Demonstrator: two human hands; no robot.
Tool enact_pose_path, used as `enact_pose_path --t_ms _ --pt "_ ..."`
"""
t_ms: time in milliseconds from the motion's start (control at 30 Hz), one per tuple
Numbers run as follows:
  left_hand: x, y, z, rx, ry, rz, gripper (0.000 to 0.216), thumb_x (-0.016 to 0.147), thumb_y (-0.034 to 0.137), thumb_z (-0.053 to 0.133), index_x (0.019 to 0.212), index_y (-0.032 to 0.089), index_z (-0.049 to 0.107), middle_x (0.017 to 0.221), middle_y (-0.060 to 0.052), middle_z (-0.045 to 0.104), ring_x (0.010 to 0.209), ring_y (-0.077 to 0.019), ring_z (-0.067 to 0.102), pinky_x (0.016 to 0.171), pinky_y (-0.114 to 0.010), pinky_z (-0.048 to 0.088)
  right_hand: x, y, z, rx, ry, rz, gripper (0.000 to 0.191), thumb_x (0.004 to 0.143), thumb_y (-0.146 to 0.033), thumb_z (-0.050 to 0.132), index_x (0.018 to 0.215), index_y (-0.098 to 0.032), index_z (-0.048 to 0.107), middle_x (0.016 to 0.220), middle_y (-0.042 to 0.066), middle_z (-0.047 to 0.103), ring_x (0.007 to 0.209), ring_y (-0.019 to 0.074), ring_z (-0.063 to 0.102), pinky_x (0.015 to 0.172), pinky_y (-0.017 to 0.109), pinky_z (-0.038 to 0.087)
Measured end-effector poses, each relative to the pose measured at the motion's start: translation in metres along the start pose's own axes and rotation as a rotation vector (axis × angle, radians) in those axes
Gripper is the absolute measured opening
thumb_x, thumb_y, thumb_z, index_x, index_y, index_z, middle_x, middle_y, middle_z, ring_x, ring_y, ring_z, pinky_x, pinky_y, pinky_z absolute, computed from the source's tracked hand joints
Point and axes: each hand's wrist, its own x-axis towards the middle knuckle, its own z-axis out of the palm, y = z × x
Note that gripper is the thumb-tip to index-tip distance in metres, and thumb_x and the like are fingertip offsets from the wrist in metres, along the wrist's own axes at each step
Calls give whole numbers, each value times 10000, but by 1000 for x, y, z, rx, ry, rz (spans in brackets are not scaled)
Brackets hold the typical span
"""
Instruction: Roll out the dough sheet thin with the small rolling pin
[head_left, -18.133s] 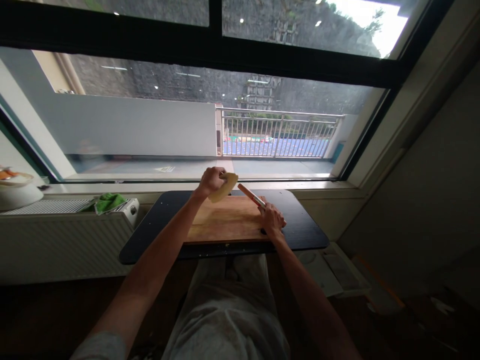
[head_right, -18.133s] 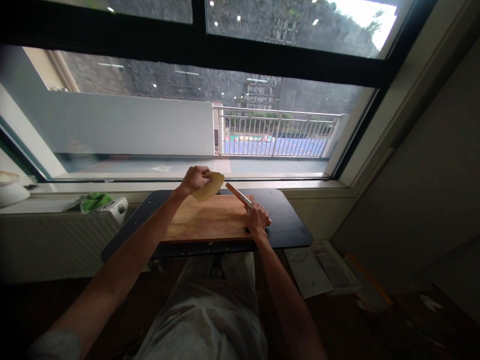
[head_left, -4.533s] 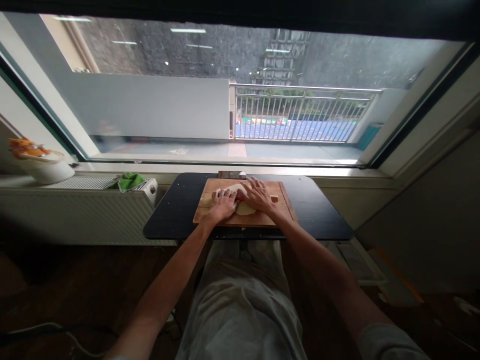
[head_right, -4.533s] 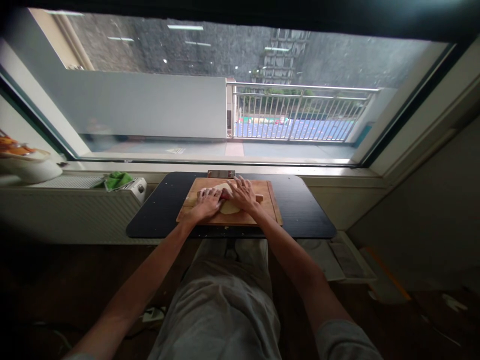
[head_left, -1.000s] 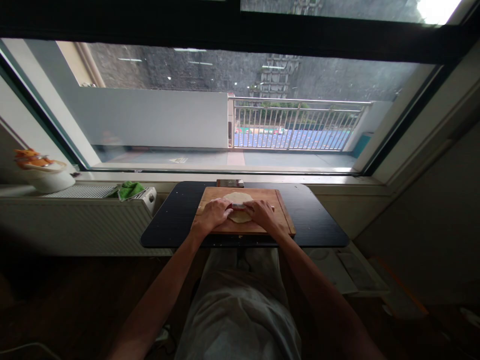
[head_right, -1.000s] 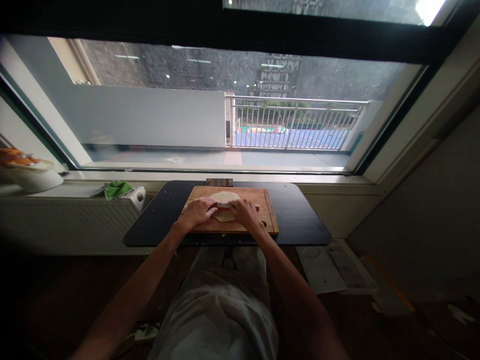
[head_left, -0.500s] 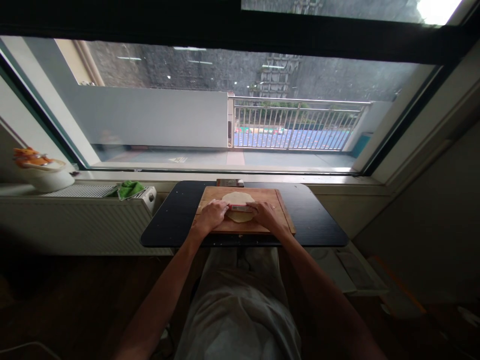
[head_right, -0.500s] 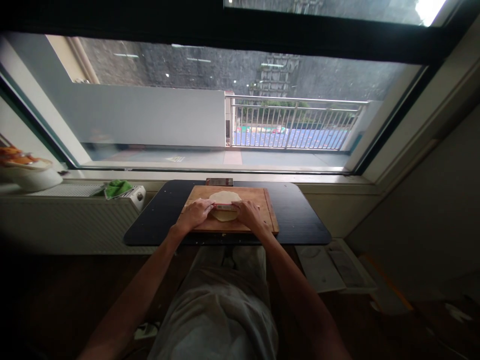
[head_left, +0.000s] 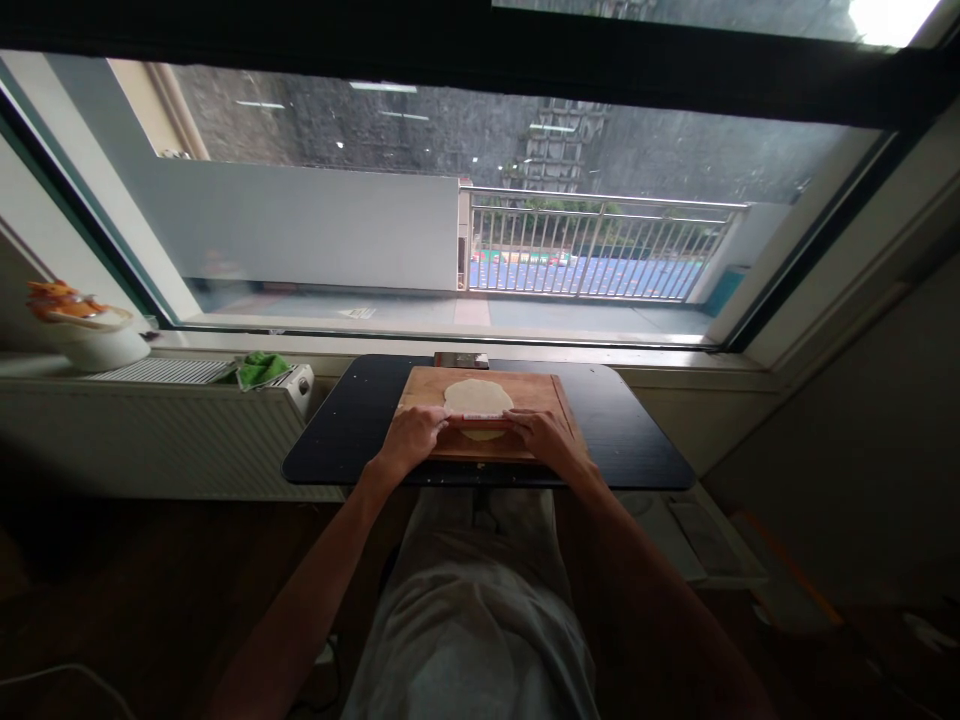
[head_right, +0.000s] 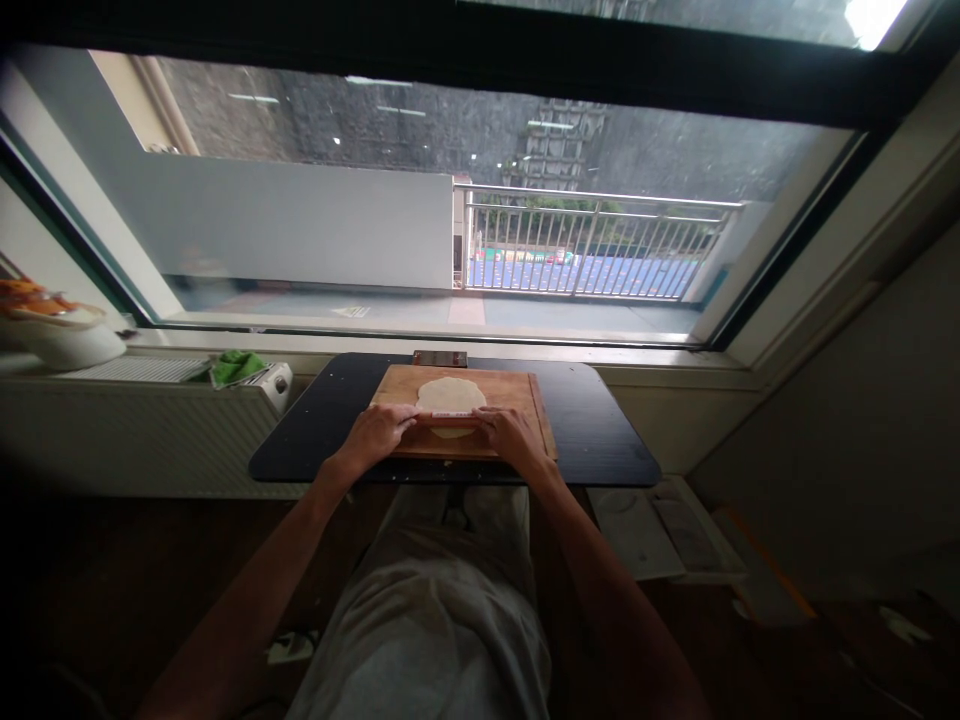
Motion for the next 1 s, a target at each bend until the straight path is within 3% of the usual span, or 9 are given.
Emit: enact_pose_path --t_ms 367,667,800,1000 --pt "-11 8 -5 -36 15 37 295 1102 233 623 1274 276 859 1317 -79 857 1210 -269 800 1043 -335 596 -11 -19 -9 1 13 16 359 1122 -200 619 1376 -279 860 1432 62 815 1372 280 764 1185 337 555" --pt "0 0 1 -107 34 36 212 1094 230 626 1050 246 832 1123 -91 855 1104 -262 795 976 -331 584 -7 -17 -6 42 2 78 332 1114 -213 643 1361 -244 863 1415 85 821 1369 273 764 1213 339 531" --pt "1 -4 5 -164 24 36 176 1046 164 664 1036 240 822 1094 -76 853 1063 -251 798 958 -327 581 -7 -16 -6 39 -16 70 318 1103 -217 668 1346 -257 870 1397 79 829 1362 282 767 1200 347 540" --pt "-3 -8 7 -215 16 85 214 1058 197 674 1108 251 875 1158 -72 843 1103 -234 776 1012 -329 585 -9 -24 -11 8 -19 69 297 1076 -210 702 1298 -264 893 1332 69 860 1276 292 803 1124 317 564"
